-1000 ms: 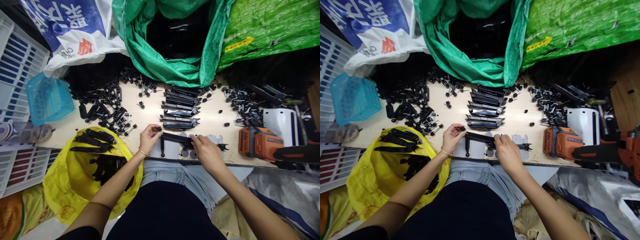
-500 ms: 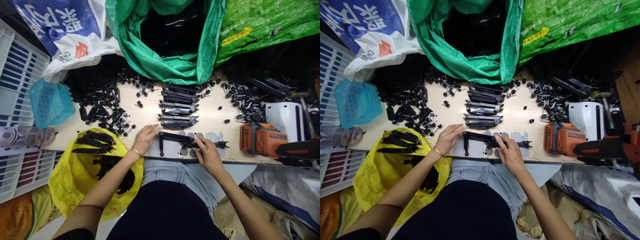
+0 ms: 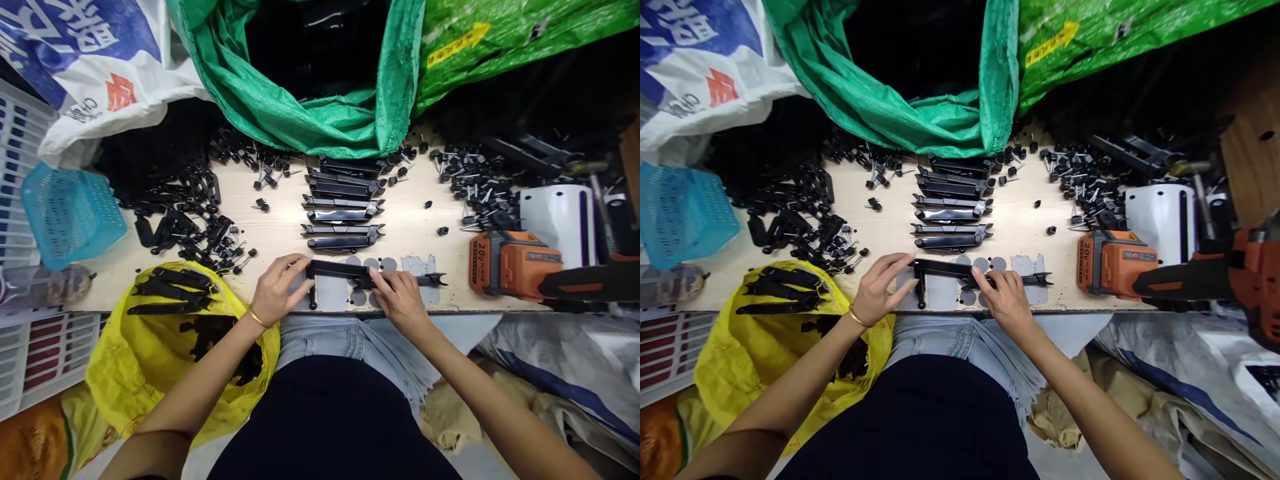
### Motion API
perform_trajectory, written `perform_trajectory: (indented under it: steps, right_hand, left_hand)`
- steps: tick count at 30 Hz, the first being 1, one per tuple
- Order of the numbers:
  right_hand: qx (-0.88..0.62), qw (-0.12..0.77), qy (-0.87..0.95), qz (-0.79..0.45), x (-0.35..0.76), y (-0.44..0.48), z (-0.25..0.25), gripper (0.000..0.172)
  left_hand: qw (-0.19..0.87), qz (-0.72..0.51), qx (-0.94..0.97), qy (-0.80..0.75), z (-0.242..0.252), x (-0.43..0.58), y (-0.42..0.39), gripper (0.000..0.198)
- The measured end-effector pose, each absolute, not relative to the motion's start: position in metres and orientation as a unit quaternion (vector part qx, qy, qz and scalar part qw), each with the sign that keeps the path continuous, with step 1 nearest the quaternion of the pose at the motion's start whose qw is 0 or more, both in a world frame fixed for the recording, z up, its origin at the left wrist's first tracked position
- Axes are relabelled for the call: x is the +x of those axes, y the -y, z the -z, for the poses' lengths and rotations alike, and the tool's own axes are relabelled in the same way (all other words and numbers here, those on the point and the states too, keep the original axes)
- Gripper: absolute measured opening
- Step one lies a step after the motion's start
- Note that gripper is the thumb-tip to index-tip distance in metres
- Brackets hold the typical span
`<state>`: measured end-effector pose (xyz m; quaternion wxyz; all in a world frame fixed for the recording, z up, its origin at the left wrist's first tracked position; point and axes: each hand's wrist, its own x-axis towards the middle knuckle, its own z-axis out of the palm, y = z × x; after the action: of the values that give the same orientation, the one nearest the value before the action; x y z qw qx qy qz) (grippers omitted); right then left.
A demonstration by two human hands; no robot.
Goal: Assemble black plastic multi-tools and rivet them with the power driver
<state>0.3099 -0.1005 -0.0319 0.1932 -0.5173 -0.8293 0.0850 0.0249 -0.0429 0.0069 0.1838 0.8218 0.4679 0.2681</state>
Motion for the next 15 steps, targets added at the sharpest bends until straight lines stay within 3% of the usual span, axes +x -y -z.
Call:
perform_trajectory:
  steps: [5,15]
  right_hand:
    - [-0.476,0.170,0.858,-0.086,0.315,0.099,0.036,0.069]
    - [-0.485,0.128,0.859,-0.101,0.320,0.094,0.035,0.054]
  left_hand:
    - [0.179,-0.329,0.794,-0.479,-0.004,0.039,0.043,0.019]
    - [0.192,-0.318,0.820,-0.436,0.000,0.035,0.023,0.016]
